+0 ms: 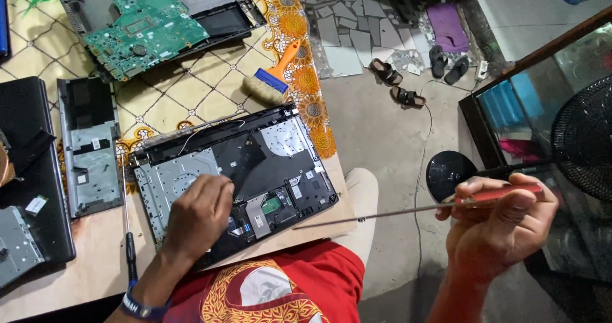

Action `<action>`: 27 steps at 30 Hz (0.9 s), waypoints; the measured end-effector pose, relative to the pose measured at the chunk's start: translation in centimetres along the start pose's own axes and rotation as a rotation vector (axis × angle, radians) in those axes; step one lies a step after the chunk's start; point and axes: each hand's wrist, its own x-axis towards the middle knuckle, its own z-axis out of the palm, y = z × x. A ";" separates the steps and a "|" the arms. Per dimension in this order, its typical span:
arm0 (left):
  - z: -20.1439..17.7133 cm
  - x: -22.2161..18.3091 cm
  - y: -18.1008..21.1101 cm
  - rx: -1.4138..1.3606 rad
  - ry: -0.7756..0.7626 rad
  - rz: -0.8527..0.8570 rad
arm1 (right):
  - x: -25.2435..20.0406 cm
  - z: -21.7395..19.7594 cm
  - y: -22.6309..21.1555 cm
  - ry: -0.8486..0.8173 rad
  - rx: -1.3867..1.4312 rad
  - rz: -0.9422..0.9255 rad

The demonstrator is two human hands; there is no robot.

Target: Disassembling a laptop by removing screws and lifting the motherboard for inspection.

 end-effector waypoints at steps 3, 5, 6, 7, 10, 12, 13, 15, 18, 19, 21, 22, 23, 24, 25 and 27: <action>-1.7 1.7 1.4 -0.036 0.082 -0.131 | -0.3 0.7 -0.8 -0.059 0.023 0.012; -0.8 2.8 1.2 -0.071 0.118 -0.170 | -0.1 -0.1 -0.3 -0.107 -0.082 -0.058; -0.6 2.7 0.8 -0.115 0.165 -0.201 | -0.2 -0.3 0.0 -0.151 -0.189 -0.145; -0.1 2.6 0.2 -0.095 0.163 -0.231 | -0.5 -0.9 0.9 -0.181 -0.175 -0.130; 0.9 3.1 -1.0 -0.099 0.022 -0.302 | -0.9 -1.6 2.2 -0.210 -0.070 0.035; 0.7 3.2 -0.4 -0.043 -0.018 -0.321 | -1.4 -0.7 1.2 -0.248 -0.141 -0.002; 1.0 3.1 -0.6 -0.039 -0.023 -0.330 | -1.5 -0.8 1.3 -0.256 -0.140 0.006; 1.7 2.7 -0.9 0.004 -0.016 -0.323 | -1.7 -0.9 1.5 -0.373 -0.199 -0.105; 0.8 2.3 0.4 0.026 0.118 -0.242 | -1.9 -0.5 1.1 -0.405 -0.219 -0.083; 0.7 1.9 0.9 0.026 0.113 -0.248 | -1.9 -1.0 1.8 -0.410 -0.221 -0.078; 0.3 1.2 2.0 -0.023 0.226 -0.124 | -1.9 -1.9 3.1 -0.419 -0.249 -0.008; 0.4 0.6 2.4 -0.024 0.223 -0.127 | -1.9 -1.9 3.1 -0.422 -0.250 -0.005; 0.4 0.0 2.9 -0.095 0.168 -0.030 | -1.9 -2.0 3.2 -0.419 -0.278 -0.025; 0.4 -0.6 3.4 -0.167 0.112 0.066 | -2.0 -2.1 3.2 -0.416 -0.306 -0.046; 0.6 -1.1 3.8 -0.169 0.110 0.064 | -2.1 -2.1 3.0 -0.418 -0.308 -0.044; 0.9 -2.0 4.6 -0.215 -0.084 0.205 | -2.2 -2.2 2.6 -0.473 -0.374 -0.035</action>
